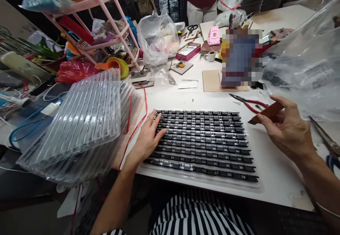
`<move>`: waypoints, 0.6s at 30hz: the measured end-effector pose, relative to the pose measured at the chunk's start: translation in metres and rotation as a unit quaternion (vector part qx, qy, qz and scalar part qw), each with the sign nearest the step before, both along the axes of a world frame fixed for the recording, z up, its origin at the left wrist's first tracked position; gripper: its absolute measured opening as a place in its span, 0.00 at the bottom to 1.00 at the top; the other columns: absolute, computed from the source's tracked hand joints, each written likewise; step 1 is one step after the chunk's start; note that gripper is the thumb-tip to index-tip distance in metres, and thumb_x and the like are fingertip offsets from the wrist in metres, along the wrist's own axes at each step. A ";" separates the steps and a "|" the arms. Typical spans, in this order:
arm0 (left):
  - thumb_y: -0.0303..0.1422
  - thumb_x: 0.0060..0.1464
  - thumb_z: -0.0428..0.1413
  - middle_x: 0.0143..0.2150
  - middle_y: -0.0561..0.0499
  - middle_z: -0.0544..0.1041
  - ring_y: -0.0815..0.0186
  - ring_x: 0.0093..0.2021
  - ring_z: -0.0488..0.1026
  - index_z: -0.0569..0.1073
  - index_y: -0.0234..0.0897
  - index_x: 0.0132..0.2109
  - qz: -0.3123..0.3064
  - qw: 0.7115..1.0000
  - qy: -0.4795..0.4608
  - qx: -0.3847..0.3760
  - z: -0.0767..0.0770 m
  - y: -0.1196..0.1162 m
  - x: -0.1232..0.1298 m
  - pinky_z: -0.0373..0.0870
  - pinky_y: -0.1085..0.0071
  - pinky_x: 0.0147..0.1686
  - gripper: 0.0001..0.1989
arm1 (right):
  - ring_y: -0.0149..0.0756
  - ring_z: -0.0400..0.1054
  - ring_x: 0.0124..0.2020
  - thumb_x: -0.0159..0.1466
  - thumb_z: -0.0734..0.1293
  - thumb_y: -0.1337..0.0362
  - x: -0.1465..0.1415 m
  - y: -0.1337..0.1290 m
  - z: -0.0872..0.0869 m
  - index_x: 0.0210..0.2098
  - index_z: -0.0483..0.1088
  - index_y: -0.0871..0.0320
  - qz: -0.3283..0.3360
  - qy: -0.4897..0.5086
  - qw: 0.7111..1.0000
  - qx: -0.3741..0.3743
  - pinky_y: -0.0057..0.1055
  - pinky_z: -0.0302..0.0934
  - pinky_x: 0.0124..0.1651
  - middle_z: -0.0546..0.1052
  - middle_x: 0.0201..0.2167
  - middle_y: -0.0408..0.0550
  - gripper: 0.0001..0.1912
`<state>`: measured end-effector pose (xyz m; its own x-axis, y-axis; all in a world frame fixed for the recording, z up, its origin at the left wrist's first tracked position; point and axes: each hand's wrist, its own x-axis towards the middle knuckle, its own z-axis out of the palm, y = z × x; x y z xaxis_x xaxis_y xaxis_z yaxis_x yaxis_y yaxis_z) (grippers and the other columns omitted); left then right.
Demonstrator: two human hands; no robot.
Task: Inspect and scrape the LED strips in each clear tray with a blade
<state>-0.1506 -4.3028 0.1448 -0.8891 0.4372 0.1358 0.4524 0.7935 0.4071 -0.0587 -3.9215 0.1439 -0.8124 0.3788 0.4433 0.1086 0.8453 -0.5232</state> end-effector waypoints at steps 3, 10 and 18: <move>0.52 0.61 0.42 0.72 0.40 0.42 0.54 0.71 0.34 0.50 0.34 0.68 -0.033 0.996 0.008 -0.087 -0.002 0.006 0.008 0.42 0.50 0.66 0.36 | 0.40 0.75 0.33 0.60 0.66 0.60 0.000 -0.004 0.005 0.62 0.55 0.48 -0.005 -0.030 0.999 0.012 0.33 0.67 0.32 0.79 0.33 0.47 0.32; 0.54 0.60 0.38 0.72 0.43 0.42 0.54 0.71 0.34 0.44 0.34 0.69 -0.095 0.981 0.016 -0.169 -0.001 0.027 0.029 0.40 0.50 0.67 0.39 | 0.39 0.74 0.34 0.60 0.65 0.63 0.000 -0.007 0.008 0.62 0.55 0.51 0.018 -0.024 1.000 0.009 0.33 0.67 0.34 0.79 0.32 0.47 0.31; 0.55 0.60 0.37 0.71 0.44 0.45 0.52 0.71 0.38 0.43 0.36 0.70 -0.123 0.975 0.040 -0.183 -0.002 0.045 0.040 0.39 0.48 0.66 0.39 | 0.38 0.73 0.33 0.61 0.63 0.64 -0.001 -0.007 0.008 0.64 0.52 0.54 0.035 -0.056 0.998 -0.021 0.34 0.66 0.38 0.78 0.36 0.48 0.32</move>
